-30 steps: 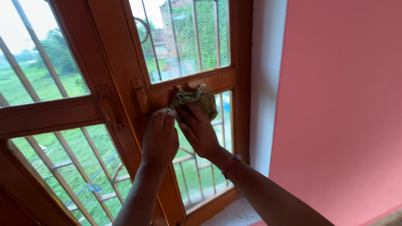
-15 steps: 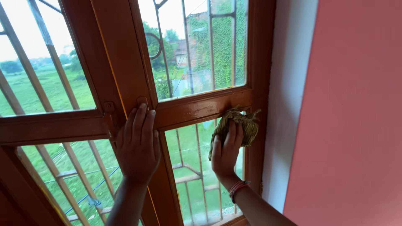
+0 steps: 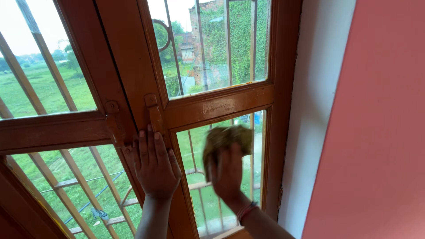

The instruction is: The person cleans a wooden window frame and glass panes using a cloth. They wipe the upper and lower sections of the window, moving the cloth across the surface to remove dirt. The person also wipes the window sill and the metal security bars outside the glass.

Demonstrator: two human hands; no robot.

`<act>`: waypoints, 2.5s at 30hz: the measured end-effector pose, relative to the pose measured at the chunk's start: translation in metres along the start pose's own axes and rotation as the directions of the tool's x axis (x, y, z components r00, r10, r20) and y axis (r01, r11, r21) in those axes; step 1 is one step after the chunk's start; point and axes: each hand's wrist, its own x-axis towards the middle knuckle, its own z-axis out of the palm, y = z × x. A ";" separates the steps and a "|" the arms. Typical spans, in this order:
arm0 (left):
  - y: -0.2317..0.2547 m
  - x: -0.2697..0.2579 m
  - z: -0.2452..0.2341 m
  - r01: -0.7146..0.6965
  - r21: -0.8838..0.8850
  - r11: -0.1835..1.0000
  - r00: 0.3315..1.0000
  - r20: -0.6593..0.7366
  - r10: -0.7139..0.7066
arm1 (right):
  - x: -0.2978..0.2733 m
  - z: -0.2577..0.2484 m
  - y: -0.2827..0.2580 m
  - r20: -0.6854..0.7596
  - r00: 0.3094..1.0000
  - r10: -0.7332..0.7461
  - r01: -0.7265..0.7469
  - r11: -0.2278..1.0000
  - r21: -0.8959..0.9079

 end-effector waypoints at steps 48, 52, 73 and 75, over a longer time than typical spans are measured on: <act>0.000 -0.007 0.002 0.053 0.022 0.998 0.998 0.024 -0.054 | 0.007 0.018 -0.069 -0.007 0.951 -0.309 0.308 0.949 -0.061; -0.002 -0.006 0.002 0.055 0.014 0.998 0.998 0.020 -0.056 | 0.016 0.021 -0.064 0.008 0.943 -0.333 0.333 0.941 -0.057; -0.001 -0.011 0.003 0.056 0.035 0.998 0.998 0.028 -0.057 | 0.005 0.028 -0.047 0.022 0.937 -0.348 0.349 0.935 -0.062; 0.000 -0.010 0.003 0.058 0.016 0.998 0.998 0.018 -0.059 | -0.007 0.030 -0.040 0.049 0.940 -0.337 0.340 0.939 -0.060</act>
